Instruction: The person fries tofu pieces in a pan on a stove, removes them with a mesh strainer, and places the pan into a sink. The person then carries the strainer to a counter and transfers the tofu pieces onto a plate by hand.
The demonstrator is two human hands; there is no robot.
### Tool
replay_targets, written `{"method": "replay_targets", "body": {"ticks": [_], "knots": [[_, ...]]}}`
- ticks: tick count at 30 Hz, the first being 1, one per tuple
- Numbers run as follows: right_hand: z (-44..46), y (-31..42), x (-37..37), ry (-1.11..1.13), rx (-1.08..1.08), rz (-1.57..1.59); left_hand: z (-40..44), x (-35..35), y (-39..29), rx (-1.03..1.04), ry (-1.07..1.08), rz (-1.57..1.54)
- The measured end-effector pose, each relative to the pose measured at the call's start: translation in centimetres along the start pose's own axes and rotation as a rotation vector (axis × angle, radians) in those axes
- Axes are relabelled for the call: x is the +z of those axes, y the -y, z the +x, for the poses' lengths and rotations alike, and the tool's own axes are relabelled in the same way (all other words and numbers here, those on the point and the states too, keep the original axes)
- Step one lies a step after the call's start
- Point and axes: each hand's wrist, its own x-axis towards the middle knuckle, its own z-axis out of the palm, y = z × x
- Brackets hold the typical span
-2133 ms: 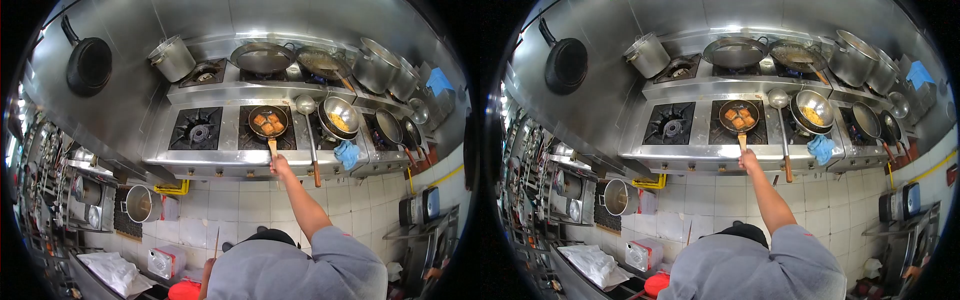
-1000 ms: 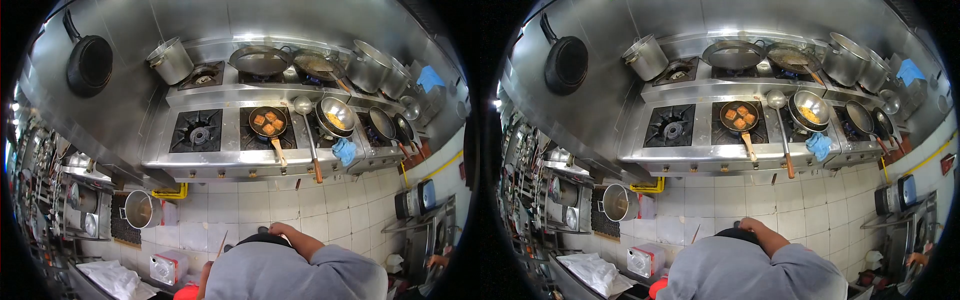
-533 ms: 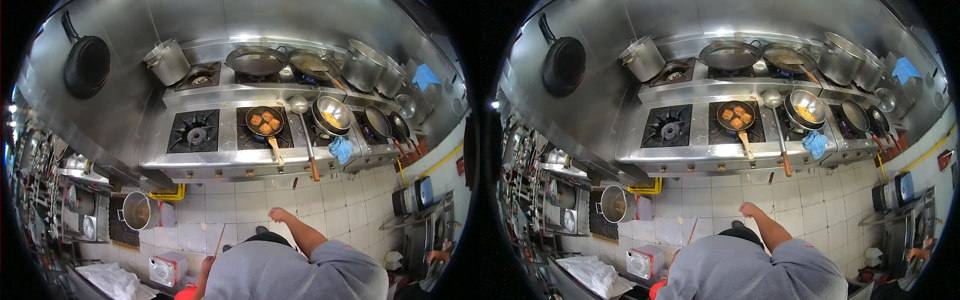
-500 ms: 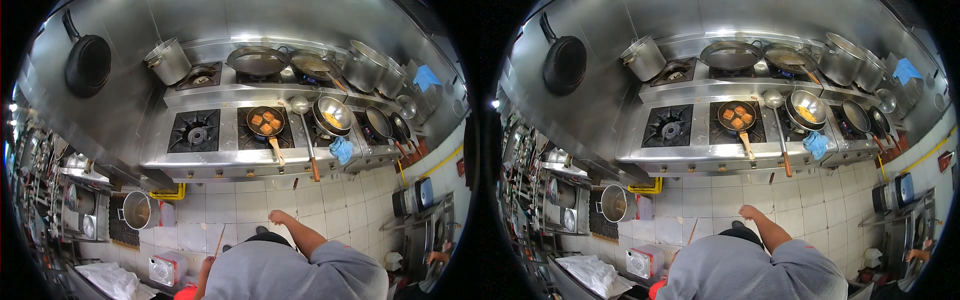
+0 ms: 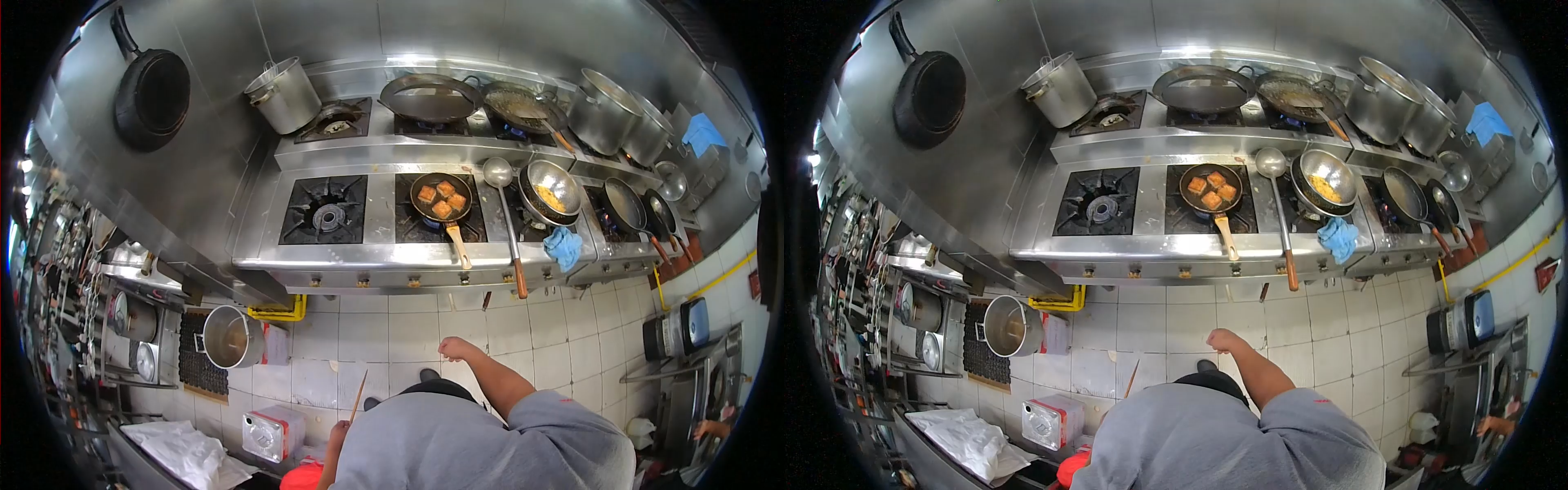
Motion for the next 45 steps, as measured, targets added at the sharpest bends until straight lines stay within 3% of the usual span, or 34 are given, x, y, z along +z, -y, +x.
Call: {"method": "replay_targets", "body": {"ticks": [7,10,12,25,28,34,36,45], "knots": [[1.0,-0.9,1.6,0.05,0.005,-0.005,-1.8,-2.1,-4.4,-0.07,-0.004,-0.139],[-0.1,-0.5,1.9,0.067,0.0,0.009,-1.4,-1.7,-3.0,-0.057,0.047,-0.172],[-0.3,-0.7,1.9,0.065,-0.002,0.015,-1.4,-1.3,-2.6,-0.029,0.079,-0.013],[0.4,-1.2,1.2,0.06,-0.007,-0.034,-0.8,-0.9,-2.1,-0.012,0.07,-0.073],[0.4,-1.1,1.4,0.056,-0.012,-0.037,-0.2,-0.6,-1.1,-0.128,0.027,-0.317],[0.6,-1.0,1.3,0.071,-0.009,-0.043,-0.5,-1.1,-1.7,-0.164,0.073,-0.3],[0.5,-0.9,1.3,0.07,-0.007,-0.045,-0.2,-0.3,-0.9,-0.011,0.044,-0.002],[-0.3,-0.8,1.1,0.061,-0.014,-0.023,0.4,0.7,0.5,0.042,0.055,0.0]]}}
